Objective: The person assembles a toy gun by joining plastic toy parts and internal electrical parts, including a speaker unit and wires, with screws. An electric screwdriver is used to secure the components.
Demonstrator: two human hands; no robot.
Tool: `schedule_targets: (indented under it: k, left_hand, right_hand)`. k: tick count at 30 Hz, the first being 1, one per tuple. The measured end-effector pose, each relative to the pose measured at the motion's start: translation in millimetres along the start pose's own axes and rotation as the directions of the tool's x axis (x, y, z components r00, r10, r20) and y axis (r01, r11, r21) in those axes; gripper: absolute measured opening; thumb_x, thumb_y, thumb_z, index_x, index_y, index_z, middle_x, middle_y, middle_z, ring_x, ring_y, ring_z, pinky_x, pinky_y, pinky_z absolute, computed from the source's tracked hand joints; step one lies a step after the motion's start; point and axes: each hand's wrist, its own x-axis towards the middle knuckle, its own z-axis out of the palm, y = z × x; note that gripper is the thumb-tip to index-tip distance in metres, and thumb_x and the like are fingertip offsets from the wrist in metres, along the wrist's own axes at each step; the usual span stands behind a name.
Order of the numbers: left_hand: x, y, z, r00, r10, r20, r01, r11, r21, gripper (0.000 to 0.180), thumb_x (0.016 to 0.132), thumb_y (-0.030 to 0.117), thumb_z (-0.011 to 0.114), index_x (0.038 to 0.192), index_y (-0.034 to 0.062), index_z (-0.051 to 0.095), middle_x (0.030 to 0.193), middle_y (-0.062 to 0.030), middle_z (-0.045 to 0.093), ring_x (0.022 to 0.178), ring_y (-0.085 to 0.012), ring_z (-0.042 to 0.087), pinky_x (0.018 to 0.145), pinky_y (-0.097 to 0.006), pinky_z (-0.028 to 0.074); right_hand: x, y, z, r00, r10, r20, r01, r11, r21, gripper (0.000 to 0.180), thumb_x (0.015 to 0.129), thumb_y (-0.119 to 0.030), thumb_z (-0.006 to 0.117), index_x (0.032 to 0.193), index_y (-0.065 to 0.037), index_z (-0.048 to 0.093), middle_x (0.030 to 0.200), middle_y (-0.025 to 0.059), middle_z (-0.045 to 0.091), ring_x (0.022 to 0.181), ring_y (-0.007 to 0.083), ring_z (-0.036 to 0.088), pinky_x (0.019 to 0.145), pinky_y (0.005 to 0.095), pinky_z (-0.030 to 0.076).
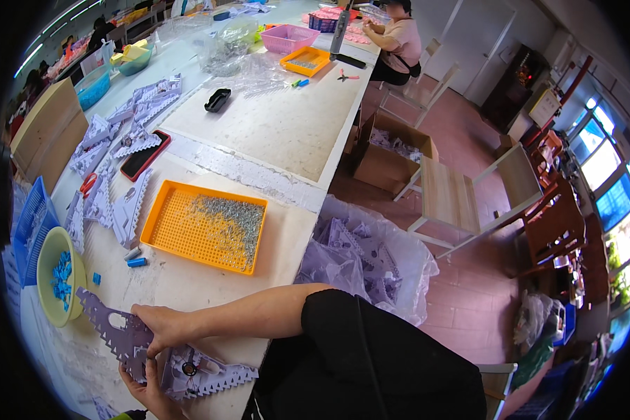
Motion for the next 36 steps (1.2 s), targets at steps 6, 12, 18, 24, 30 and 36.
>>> schedule_targets:
  k: [6, 12, 18, 24, 30, 36]
  left_hand:
    - [-0.3, -2.0, -2.3, 1.0, 0.004, -0.007, -0.004, 1.0, 0.02, 0.036, 0.089, -0.011, 0.063, 0.122, -0.0054, 0.048, 0.116, -0.0231, 0.061, 0.099, -0.0306, 0.067, 0.088, -0.042, 0.061]
    - [-1.0, 1.2, 1.2, 1.0, 0.001, 0.006, -0.002, 1.0, 0.011, 0.039, 0.089, -0.009, 0.064, 0.124, -0.0054, 0.047, 0.117, -0.0235, 0.061, 0.099, -0.0308, 0.067, 0.088, -0.042, 0.061]
    - [-1.0, -9.1, -7.9, 0.999, -0.033, -0.041, 0.034, 0.999, 0.032, 0.059, 0.092, 0.0, 0.064, 0.143, -0.0017, 0.035, 0.126, -0.019, 0.058, 0.11, -0.0238, 0.062, 0.099, -0.037, 0.051]
    - [-2.5, -9.5, -5.5, 0.997, -0.066, -0.05, 0.065, 0.998, -0.018, 0.061, 0.093, 0.001, 0.063, 0.145, -0.0005, 0.031, 0.126, -0.0209, 0.057, 0.111, -0.0257, 0.062, 0.098, -0.038, 0.052]
    - [-4.6, -2.3, 3.8, 0.997, -0.063, -0.041, 0.063, 0.998, 0.008, 0.061, 0.093, 0.001, 0.063, 0.145, 0.0001, 0.032, 0.125, -0.0204, 0.057, 0.108, -0.0272, 0.063, 0.093, -0.039, 0.055]
    - [-6.0, -4.3, -8.3, 0.976, -0.152, -0.158, 0.15, 0.988, -0.026, 0.059, 0.086, -0.008, 0.065, 0.139, -0.0002, 0.04, 0.124, -0.0155, 0.057, 0.104, -0.0207, 0.062, 0.09, -0.032, 0.052]
  right_hand:
    - [1.4, 5.0, 2.5, 0.999, -0.027, -0.019, 0.027, 1.0, -0.007, 0.079, 0.06, -0.021, 0.09, 0.119, 0.004, 0.043, 0.107, 0.0269, 0.061, 0.103, 0.0398, 0.062, 0.087, 0.0407, 0.051]
    - [-0.8, 0.3, 0.0, 1.0, -0.021, 0.0, 0.021, 0.999, -0.039, 0.074, 0.064, -0.019, 0.088, 0.12, 0.002, 0.044, 0.107, 0.0237, 0.062, 0.104, 0.0376, 0.061, 0.087, 0.0395, 0.051]
    - [0.1, -0.4, -1.7, 0.999, -0.035, 0.009, 0.036, 0.999, -0.035, 0.074, 0.065, -0.019, 0.088, 0.121, 0.002, 0.044, 0.11, 0.0245, 0.061, 0.106, 0.0379, 0.061, 0.088, 0.0399, 0.05]
    - [-1.4, 3.5, 0.1, 0.998, -0.057, -0.023, 0.056, 0.997, -0.062, 0.076, 0.065, -0.02, 0.089, 0.123, 0.003, 0.045, 0.112, 0.025, 0.06, 0.107, 0.0386, 0.061, 0.089, 0.0403, 0.05]
    - [-3.3, 0.8, -5.1, 0.999, -0.038, -0.001, 0.037, 0.996, -0.085, 0.077, 0.065, -0.023, 0.089, 0.122, 0.003, 0.045, 0.112, 0.0255, 0.06, 0.107, 0.0392, 0.06, 0.089, 0.0412, 0.049]
    - [0.6, -2.1, 2.4, 0.998, -0.07, 0.011, 0.07, 0.997, -0.033, 0.072, 0.062, -0.02, 0.089, 0.116, 0.004, 0.048, 0.11, 0.0261, 0.06, 0.105, 0.0392, 0.061, 0.089, 0.0408, 0.05]
